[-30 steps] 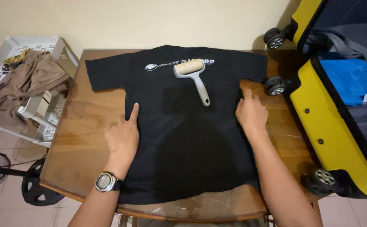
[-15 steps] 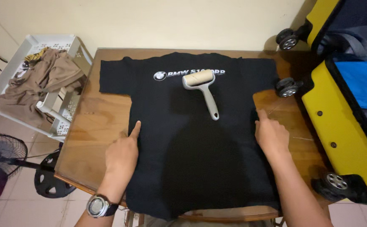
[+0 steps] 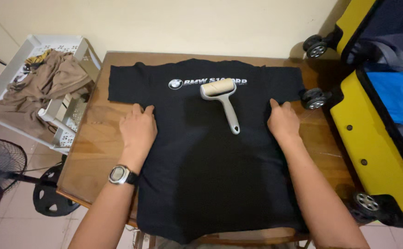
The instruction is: The person lays a black t-shirt flat on a wooden table and uses a lint roller to remove lint from the front and back surfaces. The person repeatedly rolls the lint roller across the shirt, adjusts the shirt's position, and continues rolling until the entire surface is covered.
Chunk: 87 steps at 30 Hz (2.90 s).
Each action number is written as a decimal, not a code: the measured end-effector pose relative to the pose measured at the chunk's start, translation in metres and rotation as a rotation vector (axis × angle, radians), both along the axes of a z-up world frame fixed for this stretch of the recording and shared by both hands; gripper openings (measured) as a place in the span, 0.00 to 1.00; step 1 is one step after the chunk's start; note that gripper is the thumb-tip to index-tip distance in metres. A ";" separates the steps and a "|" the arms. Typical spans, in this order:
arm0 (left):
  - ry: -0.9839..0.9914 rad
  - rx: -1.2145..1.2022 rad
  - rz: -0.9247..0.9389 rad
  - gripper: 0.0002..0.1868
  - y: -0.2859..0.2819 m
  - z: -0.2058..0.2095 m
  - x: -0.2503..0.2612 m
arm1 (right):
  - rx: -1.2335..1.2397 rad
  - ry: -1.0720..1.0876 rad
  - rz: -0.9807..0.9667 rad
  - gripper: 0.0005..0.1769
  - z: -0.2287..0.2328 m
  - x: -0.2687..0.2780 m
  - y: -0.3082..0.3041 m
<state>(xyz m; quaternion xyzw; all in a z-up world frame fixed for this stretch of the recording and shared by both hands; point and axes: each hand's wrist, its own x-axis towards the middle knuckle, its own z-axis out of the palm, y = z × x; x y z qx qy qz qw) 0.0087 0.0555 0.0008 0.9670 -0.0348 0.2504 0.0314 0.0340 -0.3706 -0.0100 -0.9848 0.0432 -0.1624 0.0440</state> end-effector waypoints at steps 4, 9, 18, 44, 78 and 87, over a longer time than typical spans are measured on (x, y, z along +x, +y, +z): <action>-0.037 0.027 -0.006 0.16 0.010 -0.013 0.003 | -0.045 0.012 -0.013 0.26 -0.010 -0.002 -0.005; -0.009 0.196 0.058 0.17 0.011 -0.014 -0.005 | -0.110 0.068 0.003 0.26 -0.001 -0.012 -0.010; -0.087 -0.109 -0.192 0.12 0.028 0.008 0.042 | 0.120 -0.112 0.333 0.23 0.029 0.023 -0.014; 0.270 -0.048 -0.056 0.34 0.026 0.014 0.143 | -0.060 0.094 0.228 0.30 0.015 0.143 0.009; 0.245 -0.216 -0.560 0.22 -0.095 0.003 0.231 | 0.139 0.239 0.458 0.32 0.018 0.171 0.042; 0.204 -0.201 -0.499 0.22 -0.098 0.004 0.224 | 0.112 0.245 0.077 0.41 0.007 0.184 0.025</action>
